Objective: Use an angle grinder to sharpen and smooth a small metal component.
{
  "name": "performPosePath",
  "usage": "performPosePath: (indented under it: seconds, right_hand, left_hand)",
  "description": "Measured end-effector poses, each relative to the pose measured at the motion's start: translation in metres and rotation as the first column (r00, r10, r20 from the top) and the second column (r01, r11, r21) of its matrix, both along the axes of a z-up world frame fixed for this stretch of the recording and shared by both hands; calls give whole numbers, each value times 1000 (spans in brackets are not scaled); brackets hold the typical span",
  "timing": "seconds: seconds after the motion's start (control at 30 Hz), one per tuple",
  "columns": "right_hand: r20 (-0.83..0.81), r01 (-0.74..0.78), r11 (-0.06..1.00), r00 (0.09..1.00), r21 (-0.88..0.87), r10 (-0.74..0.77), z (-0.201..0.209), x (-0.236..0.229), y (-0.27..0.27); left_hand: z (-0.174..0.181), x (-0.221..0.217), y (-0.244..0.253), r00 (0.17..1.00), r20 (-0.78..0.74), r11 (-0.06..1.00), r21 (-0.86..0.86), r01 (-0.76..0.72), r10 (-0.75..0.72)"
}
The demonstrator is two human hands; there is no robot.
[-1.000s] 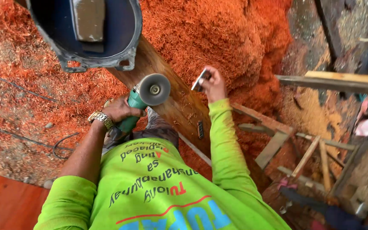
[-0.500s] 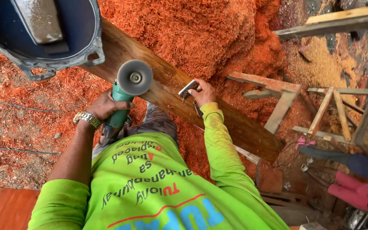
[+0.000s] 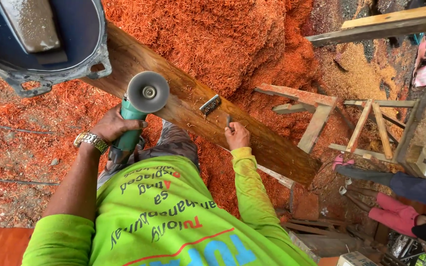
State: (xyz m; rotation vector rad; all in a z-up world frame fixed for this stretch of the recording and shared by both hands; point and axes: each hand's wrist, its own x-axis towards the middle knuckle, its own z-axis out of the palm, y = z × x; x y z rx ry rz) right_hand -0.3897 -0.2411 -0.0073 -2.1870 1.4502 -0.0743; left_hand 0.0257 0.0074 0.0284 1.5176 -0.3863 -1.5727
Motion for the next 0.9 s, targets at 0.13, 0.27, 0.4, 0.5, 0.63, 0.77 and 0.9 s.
performPosePath:
  seconds: [0.13, 0.27, 0.4, 0.5, 0.63, 0.77, 0.9]
  right_hand:
    - [303, 307, 793, 803, 527, -512, 42, 11, 12]
    - [403, 175, 583, 568, 793, -718, 59, 14, 19]
    - [440, 101, 573, 537, 813, -719, 64, 22, 30]
    - [476, 42, 559, 474, 828, -741, 69, 37, 36]
    - [502, -26, 546, 428, 838, -751, 79, 59, 38]
    - [531, -124, 529, 394, 839, -750, 85, 75, 37]
    - [550, -183, 524, 392, 832, -737, 90, 89, 38]
  left_hand:
    - [7, 5, -3, 1000, 7, 1000, 18, 22, -22]
    - [1, 9, -2, 999, -29, 998, 45, 47, -45]
    - [4, 9, -3, 998, -16, 996, 52, 68, -68]
    - [5, 7, -2, 999, -23, 997, 63, 43, -42]
    - [-6, 7, 2, 999, -7, 996, 70, 54, -54]
    - [-15, 7, 3, 999, 20, 998, 45, 47, -48]
    - [-15, 4, 3, 998, 38, 999, 23, 49, -50]
